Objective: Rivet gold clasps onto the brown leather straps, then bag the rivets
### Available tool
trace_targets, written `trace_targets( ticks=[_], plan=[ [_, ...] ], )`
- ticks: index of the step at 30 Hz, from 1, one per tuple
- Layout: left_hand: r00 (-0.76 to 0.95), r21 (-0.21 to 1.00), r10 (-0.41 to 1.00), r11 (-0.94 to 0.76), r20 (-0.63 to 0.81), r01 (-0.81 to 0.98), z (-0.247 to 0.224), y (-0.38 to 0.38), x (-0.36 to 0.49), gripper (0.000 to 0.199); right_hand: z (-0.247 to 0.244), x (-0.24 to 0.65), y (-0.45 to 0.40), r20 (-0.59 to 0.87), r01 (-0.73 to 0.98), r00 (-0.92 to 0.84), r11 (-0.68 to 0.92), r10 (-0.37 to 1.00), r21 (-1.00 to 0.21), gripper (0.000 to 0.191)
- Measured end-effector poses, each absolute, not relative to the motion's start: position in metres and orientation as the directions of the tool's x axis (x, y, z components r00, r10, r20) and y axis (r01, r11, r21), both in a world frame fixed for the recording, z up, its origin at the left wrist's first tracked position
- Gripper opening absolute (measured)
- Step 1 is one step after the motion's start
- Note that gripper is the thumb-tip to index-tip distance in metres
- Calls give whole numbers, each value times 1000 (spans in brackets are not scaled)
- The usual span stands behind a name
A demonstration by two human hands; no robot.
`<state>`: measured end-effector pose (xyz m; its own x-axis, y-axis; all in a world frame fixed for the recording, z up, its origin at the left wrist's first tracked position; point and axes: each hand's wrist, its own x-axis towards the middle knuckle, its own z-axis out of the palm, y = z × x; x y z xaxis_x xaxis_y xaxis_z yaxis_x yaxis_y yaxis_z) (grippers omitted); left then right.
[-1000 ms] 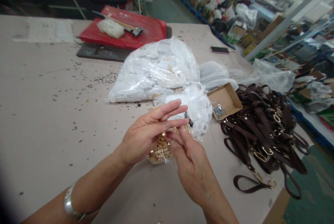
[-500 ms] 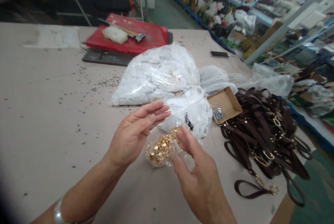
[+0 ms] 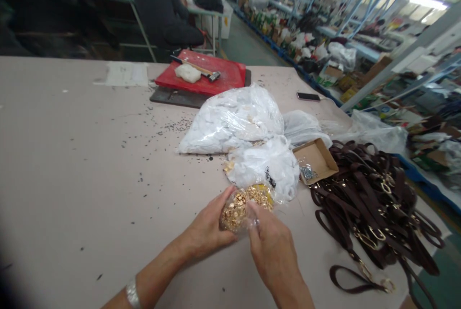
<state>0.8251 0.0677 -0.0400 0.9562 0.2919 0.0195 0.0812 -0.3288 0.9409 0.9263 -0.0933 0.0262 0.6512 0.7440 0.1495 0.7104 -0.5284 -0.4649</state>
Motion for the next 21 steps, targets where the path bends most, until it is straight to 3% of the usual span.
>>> trace_targets(
  ticks=[9,12,15,21],
  plan=[
    [931,937,351,-348,100,31,-32,70,819,80,38,915,-93,276,676,685,-446,675,-586,20],
    [907,932,403,-360,119,38,-30,78,811,81,47,913,-78,293,680,664,-392,688,-619,21],
    [841,928,530,-357,112,102,-28,88,795,87,59,920,-54,265,641,694,-408,669,-651,22],
    [605,971,794,-98,-56,219,-35,87,727,54,52,956,6,244,586,732,-404,636,-703,28]
  ],
)
